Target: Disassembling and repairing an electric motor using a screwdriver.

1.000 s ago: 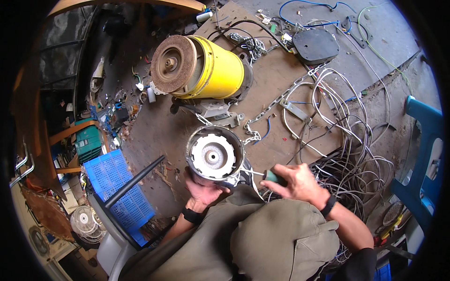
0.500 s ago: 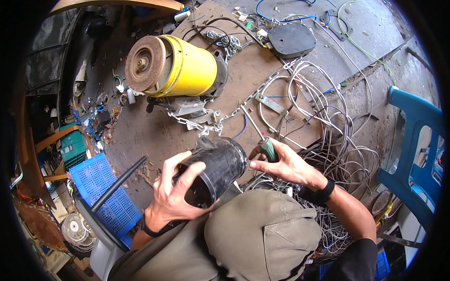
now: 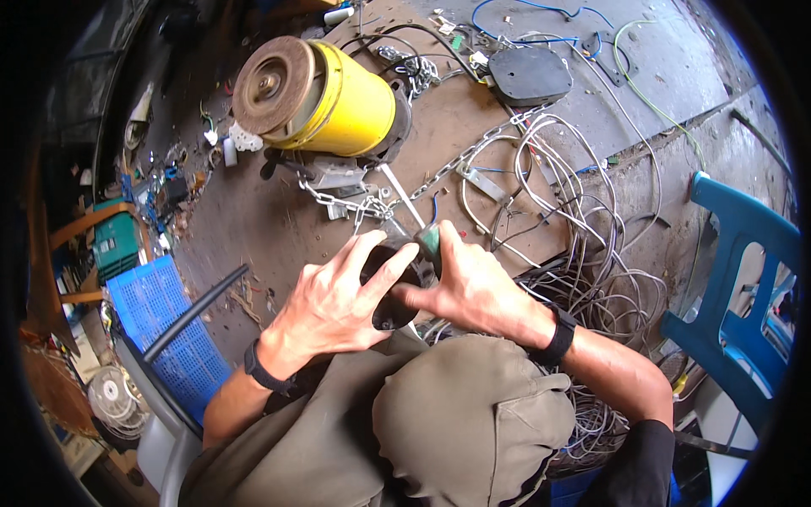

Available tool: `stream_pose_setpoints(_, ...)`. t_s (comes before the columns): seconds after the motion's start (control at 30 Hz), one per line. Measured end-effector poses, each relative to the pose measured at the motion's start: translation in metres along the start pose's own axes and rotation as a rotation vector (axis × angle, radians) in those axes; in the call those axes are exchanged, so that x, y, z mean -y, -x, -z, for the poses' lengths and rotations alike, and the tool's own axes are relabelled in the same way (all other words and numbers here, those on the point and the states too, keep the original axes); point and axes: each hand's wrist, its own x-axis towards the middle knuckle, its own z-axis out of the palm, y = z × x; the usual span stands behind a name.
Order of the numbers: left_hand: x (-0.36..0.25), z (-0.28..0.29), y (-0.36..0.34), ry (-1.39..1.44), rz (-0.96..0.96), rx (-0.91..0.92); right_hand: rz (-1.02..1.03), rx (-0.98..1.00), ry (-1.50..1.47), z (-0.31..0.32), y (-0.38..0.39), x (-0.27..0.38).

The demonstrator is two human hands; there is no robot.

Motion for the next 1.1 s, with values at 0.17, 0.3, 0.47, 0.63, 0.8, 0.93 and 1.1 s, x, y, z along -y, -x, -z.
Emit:
stream_pose_setpoints(0.17,0.005,-0.001,-0.01,0.054,0.022,-0.021,-0.002,-0.035,-0.335,-0.002,-0.011,-0.028)
stream_pose_setpoints(0.3,0.02,-0.034,0.013,0.394,0.044,-0.387,-0.053,-0.047,-0.393,0.009,-0.006,-0.024)
stream_pose_setpoints(0.47,0.02,-0.096,0.021,0.366,0.161,-0.399,-0.051,-0.081,-0.53,0.009,-0.005,-0.024)
stream_pose_setpoints(0.63,0.018,-0.091,0.01,0.517,0.024,-0.665,-0.007,-0.046,-0.279,0.022,0.012,0.017)
stream_pose_setpoints(0.8,0.015,-0.069,-0.002,0.425,0.067,-0.595,0.01,-0.013,-0.34,0.031,0.001,0.002)
stream_pose_setpoints(0.93,-0.006,-0.053,0.01,0.275,-0.032,-0.596,-0.05,0.001,-0.42,0.036,0.023,0.015)
stream_pose_setpoints(1.1,0.008,-0.085,0.015,0.439,0.043,-0.405,-0.147,0.031,-0.388,0.04,0.001,-0.038)
